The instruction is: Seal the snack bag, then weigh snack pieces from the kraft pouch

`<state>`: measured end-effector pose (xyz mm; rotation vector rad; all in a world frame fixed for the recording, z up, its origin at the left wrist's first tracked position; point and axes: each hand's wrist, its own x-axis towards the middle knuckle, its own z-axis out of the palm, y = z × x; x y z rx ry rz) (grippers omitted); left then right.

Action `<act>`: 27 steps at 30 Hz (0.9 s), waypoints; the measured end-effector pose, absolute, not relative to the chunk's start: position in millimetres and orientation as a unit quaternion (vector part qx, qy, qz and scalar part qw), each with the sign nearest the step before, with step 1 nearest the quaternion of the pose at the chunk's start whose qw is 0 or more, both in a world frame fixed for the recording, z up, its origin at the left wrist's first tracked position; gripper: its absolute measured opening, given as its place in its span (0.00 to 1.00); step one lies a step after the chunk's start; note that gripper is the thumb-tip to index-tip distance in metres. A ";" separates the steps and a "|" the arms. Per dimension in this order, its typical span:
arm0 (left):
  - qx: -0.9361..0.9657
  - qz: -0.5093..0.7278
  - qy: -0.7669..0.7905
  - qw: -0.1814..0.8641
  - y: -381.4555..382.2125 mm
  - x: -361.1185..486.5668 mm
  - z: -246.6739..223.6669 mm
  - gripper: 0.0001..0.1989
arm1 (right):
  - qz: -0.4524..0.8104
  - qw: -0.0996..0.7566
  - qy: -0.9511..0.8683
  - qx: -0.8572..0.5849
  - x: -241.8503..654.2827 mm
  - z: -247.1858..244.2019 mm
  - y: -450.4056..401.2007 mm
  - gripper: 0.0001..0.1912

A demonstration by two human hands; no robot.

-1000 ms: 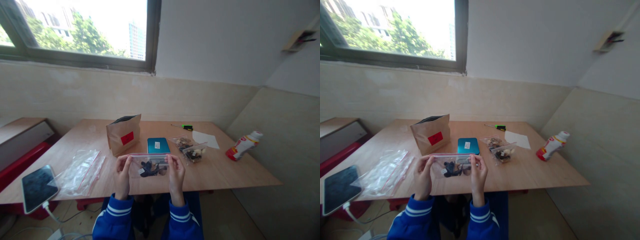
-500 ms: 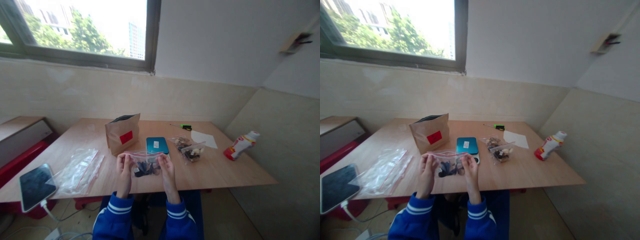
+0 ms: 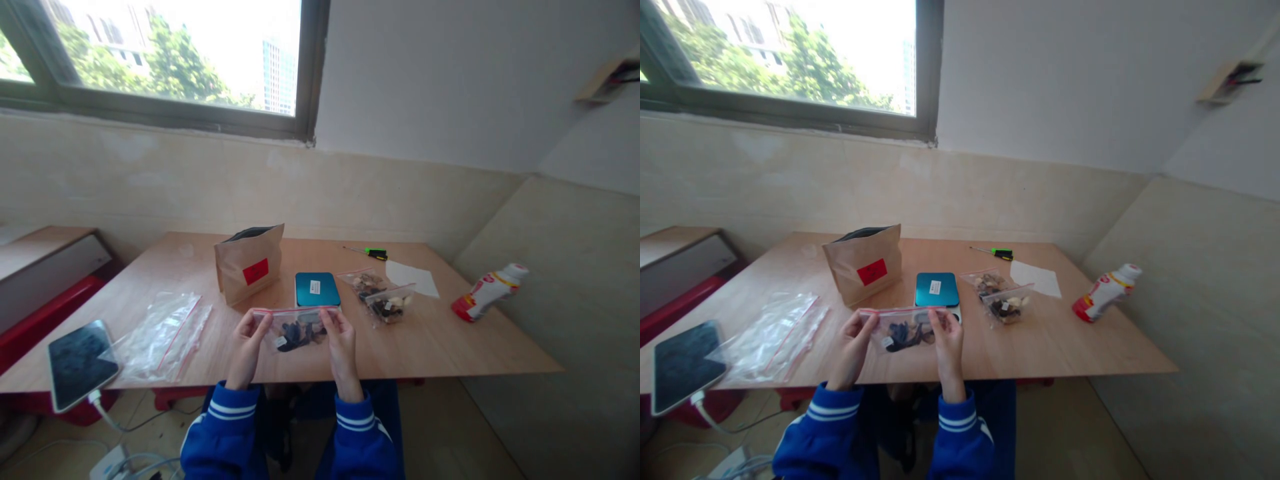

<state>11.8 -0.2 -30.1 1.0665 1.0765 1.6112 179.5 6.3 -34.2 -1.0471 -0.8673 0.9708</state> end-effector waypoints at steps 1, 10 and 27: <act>0.445 0.644 0.451 0.428 0.2 9.1 -29.6 0.11 | 0.420 0.667 -0.393 -0.473 180.8 -35.8 6.7 0.14; 0.442 0.653 0.523 0.324 -2.4 14.0 -21.5 0.12 | 0.397 0.668 -0.402 -0.484 177.6 -43.4 7.1 0.15; 0.402 0.676 0.376 0.490 -6.9 17.9 -23.7 0.10 | 0.498 0.628 -0.393 -0.450 171.2 -36.7 5.7 0.16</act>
